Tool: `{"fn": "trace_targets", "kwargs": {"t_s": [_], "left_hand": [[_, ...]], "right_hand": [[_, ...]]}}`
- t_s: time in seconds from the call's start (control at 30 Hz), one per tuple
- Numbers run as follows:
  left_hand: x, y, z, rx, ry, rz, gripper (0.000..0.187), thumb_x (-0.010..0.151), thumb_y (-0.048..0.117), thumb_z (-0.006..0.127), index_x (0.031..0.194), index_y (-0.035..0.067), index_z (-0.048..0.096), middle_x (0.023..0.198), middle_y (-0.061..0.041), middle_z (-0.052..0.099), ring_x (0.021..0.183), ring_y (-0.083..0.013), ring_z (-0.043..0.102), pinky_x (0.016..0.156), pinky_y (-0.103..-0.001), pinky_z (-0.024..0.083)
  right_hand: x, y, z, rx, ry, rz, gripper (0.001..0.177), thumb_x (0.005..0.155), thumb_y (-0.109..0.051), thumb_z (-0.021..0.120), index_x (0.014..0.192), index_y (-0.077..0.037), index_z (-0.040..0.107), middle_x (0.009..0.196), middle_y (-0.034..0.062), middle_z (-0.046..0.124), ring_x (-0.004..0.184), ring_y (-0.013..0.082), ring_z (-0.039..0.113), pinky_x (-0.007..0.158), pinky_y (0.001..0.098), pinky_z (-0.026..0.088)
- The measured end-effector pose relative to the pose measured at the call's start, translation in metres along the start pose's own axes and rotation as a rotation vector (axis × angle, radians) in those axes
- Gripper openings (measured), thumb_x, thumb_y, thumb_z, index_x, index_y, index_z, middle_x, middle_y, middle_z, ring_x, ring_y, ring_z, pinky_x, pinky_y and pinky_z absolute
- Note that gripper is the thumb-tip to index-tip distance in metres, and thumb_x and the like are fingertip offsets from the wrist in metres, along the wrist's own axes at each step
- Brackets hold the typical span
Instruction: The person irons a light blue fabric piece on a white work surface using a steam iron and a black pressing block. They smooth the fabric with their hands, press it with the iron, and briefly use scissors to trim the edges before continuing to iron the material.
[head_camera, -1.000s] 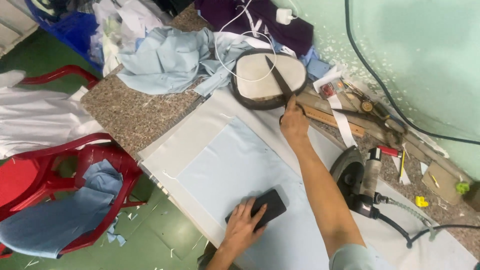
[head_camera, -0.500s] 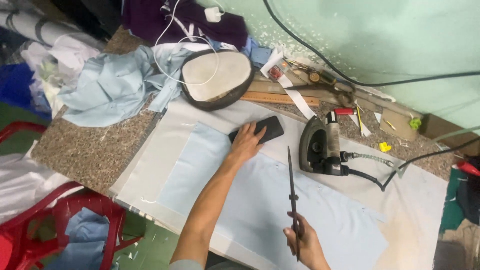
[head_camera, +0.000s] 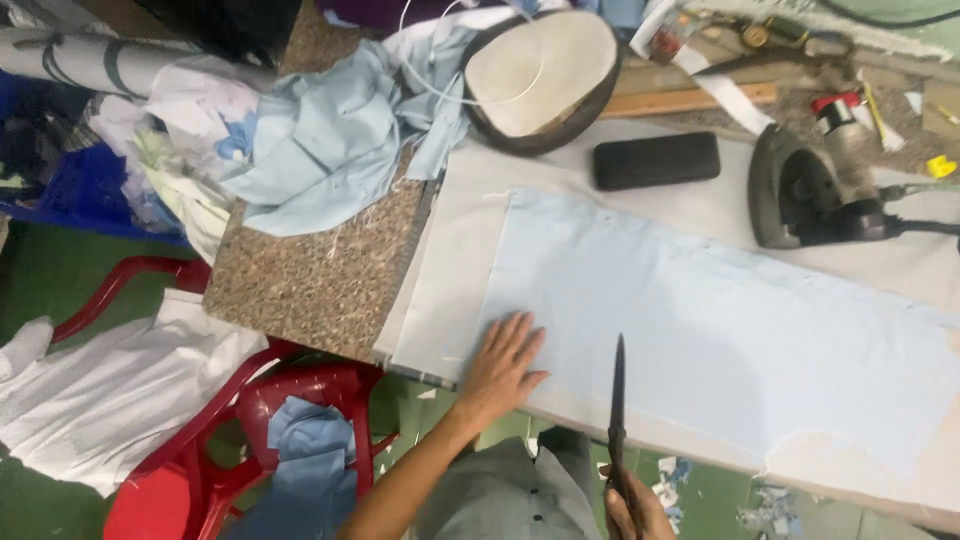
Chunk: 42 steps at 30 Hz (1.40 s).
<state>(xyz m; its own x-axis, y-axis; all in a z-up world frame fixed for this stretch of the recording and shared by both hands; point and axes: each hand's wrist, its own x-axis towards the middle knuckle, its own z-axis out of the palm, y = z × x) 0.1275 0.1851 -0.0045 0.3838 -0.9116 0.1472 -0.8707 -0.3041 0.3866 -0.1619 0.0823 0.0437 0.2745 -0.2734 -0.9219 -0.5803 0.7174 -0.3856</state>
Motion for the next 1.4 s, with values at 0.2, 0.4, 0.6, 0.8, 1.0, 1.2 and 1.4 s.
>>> {"fn": "trace_targets", "kwargs": {"t_s": [0.2, 0.4, 0.6, 0.8, 1.0, 1.2, 1.4], "left_hand": [[-0.11, -0.068, -0.024, 0.203, -0.065, -0.192, 0.072, 0.107, 0.058, 0.027, 0.16, 0.01, 0.029, 0.169, -0.015, 0.021, 0.157, -0.0308, 0.017, 0.128, -0.05, 0.011], [-0.126, -0.088, 0.006, 0.143, 0.221, -0.056, 0.063, 0.106, 0.05, 0.051, 0.154, 0.01, 0.047, 0.161, -0.014, 0.041, 0.151, -0.0315, 0.037, 0.122, -0.053, 0.029], [-0.126, -0.092, 0.012, 0.149, 0.295, -0.026, 0.062, 0.106, 0.052, 0.053, 0.151, 0.01, 0.052, 0.158, -0.012, 0.046, 0.149, -0.0289, 0.041, 0.122, -0.049, 0.03], [-0.125, -0.094, 0.015, 0.122, 0.346, -0.002, 0.059, 0.106, 0.05, 0.057, 0.149, 0.009, 0.054, 0.156, -0.012, 0.049, 0.147, -0.0292, 0.044, 0.12, -0.048, 0.033], [-0.128, -0.095, 0.015, 0.133, 0.307, -0.003, 0.06, 0.106, 0.049, 0.053, 0.151, 0.009, 0.051, 0.158, -0.012, 0.047, 0.148, -0.0291, 0.042, 0.121, -0.047, 0.031], [-0.125, -0.082, -0.002, -0.016, 0.243, -0.101, 0.065, 0.107, 0.051, 0.041, 0.158, 0.01, 0.037, 0.164, -0.013, 0.037, 0.154, -0.0314, 0.034, 0.128, -0.051, 0.025], [-0.073, -0.017, -0.017, -0.065, 0.413, 0.029, 0.068, 0.106, 0.038, 0.053, 0.159, 0.002, 0.03, 0.165, -0.024, 0.031, 0.155, -0.0457, 0.029, 0.126, -0.063, 0.026]], "right_hand": [[-0.023, 0.024, 0.063, -0.76, -0.335, -0.106, 0.087, 0.084, -0.071, 0.051, 0.148, -0.012, 0.05, 0.149, 0.0107, 0.061, 0.137, 0.0272, 0.062, 0.107, 0.0417, 0.049], [-0.007, 0.066, 0.102, -0.433, -0.566, -0.19, 0.075, 0.09, -0.058, 0.057, 0.138, 0.0, 0.048, 0.058, 0.0016, 0.05, 0.045, 0.0123, 0.052, 0.043, 0.0284, 0.048], [-0.041, 0.035, 0.139, -0.439, -0.544, -0.218, 0.075, 0.09, -0.064, 0.043, 0.128, 0.0, 0.055, 0.052, 0.0007, 0.053, 0.048, 0.0119, 0.05, 0.051, 0.0247, 0.044], [-0.041, 0.035, 0.147, -0.416, -0.477, -0.201, 0.061, 0.093, -0.058, 0.046, 0.124, -0.006, 0.055, 0.06, 0.0003, 0.043, 0.047, 0.0125, 0.045, 0.045, 0.0286, 0.044], [-0.033, 0.04, 0.143, -0.738, -0.326, -0.394, 0.046, 0.097, -0.06, 0.047, 0.093, -0.014, 0.054, 0.061, -0.0035, 0.041, 0.046, 0.0119, 0.047, 0.047, 0.0298, 0.04], [-0.043, 0.062, 0.084, -0.623, -0.347, -0.528, 0.054, 0.096, -0.062, 0.044, 0.104, -0.012, 0.062, 0.079, -0.0002, 0.05, 0.064, 0.0123, 0.047, 0.057, 0.0316, 0.038], [-0.041, 0.125, 0.002, -0.054, 0.129, -0.39, 0.044, 0.096, -0.04, 0.05, 0.122, -0.006, 0.059, 0.049, 0.0009, 0.054, 0.036, 0.0157, 0.056, 0.036, 0.0309, 0.047]]}}
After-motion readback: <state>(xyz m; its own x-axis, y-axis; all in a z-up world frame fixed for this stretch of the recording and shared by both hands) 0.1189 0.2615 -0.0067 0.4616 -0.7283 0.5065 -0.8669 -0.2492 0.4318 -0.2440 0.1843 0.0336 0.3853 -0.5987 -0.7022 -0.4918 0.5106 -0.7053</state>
